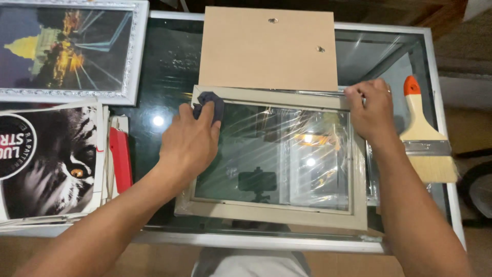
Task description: Wiping down the surface of a picture frame with a cloth.
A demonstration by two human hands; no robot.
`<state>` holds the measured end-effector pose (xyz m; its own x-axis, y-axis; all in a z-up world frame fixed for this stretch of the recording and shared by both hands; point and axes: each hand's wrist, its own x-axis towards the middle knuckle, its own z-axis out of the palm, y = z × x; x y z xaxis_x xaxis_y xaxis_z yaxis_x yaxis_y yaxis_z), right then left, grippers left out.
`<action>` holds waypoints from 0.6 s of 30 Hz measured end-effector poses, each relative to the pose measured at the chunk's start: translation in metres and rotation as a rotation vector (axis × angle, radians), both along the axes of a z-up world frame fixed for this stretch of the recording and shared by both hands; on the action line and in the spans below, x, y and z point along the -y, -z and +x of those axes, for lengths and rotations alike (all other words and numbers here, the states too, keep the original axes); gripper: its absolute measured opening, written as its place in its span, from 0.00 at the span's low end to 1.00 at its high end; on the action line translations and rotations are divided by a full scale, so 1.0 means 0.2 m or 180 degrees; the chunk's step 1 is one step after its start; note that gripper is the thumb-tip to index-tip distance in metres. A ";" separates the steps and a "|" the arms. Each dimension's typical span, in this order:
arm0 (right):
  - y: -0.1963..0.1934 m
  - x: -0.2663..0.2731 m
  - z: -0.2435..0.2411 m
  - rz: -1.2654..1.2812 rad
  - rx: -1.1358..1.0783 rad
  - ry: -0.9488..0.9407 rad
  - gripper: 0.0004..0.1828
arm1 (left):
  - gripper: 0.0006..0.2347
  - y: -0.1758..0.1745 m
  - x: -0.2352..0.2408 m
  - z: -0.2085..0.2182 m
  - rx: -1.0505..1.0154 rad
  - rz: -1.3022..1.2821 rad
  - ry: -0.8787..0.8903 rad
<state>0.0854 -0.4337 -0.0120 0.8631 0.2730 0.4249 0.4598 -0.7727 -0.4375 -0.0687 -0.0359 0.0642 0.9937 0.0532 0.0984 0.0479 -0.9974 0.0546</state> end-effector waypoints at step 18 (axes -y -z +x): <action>-0.14 -0.11 -0.03 0.0395 -0.0481 -0.0531 0.12 | 0.20 0.17 1.00 0.20 0.1131 -0.0251 0.1773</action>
